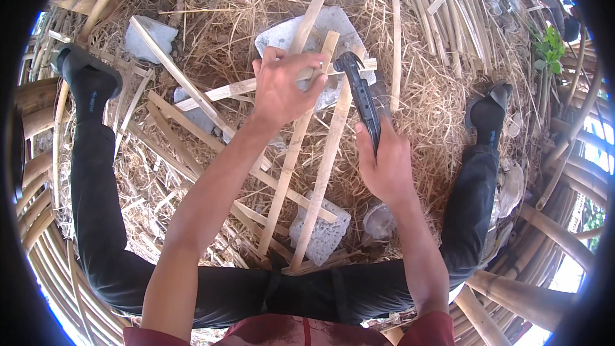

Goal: The person aligns thin wooden strips on a straw-covered ground to form a lattice structure, using stones to hold them in place and a hammer to secure the joints with nails.

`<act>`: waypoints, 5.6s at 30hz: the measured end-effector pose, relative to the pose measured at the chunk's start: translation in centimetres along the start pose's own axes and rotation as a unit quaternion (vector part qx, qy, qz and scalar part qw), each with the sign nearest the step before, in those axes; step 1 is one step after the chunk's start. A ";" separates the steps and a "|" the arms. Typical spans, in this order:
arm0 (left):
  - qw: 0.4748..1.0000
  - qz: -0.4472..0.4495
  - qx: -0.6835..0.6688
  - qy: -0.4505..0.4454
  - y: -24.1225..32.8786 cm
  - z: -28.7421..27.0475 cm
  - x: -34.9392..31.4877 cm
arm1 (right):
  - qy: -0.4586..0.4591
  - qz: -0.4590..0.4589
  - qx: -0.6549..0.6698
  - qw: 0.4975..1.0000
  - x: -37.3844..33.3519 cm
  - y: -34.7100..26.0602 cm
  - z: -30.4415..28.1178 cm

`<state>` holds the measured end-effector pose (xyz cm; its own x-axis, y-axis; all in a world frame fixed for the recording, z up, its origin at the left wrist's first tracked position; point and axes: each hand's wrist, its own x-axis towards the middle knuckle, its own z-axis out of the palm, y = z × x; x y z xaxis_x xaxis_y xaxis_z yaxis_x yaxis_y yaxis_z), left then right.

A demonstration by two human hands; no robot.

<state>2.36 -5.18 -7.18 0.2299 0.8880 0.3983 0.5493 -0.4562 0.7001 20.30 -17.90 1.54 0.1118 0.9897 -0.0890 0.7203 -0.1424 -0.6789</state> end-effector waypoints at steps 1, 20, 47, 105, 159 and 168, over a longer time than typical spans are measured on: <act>1.000 -0.001 0.005 -0.006 0.0 0.0 0.0 | 0.001 -0.005 -0.004 1.000 -0.1 0.2 0.1; 0.996 -0.011 0.034 -0.083 -0.7 -0.4 -0.2 | 0.020 -0.076 -0.060 0.995 1.8 -1.5 -1.0; 0.995 0.002 0.081 -0.059 -1.5 0.3 -0.4 | 0.063 -0.025 -0.064 0.996 0.5 -5.9 -2.6; 0.995 0.030 0.079 -0.053 -1.6 -0.1 -0.6 | 0.070 -0.056 0.012 0.996 0.4 -3.4 -0.3; 0.942 -0.150 0.192 -0.233 -0.5 -3.5 1.9 | -0.014 0.050 0.098 0.994 -1.3 3.0 0.7; 0.948 -0.125 0.190 -0.223 0.0 -2.3 2.8 | -0.009 0.050 0.103 0.993 -0.9 2.8 0.8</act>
<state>1.15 -2.81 -4.70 0.3243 0.9405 -0.1015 0.8620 -0.2496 0.4411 21.65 -19.22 -0.89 0.1629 0.9709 -0.1757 0.5513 -0.2373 -0.7999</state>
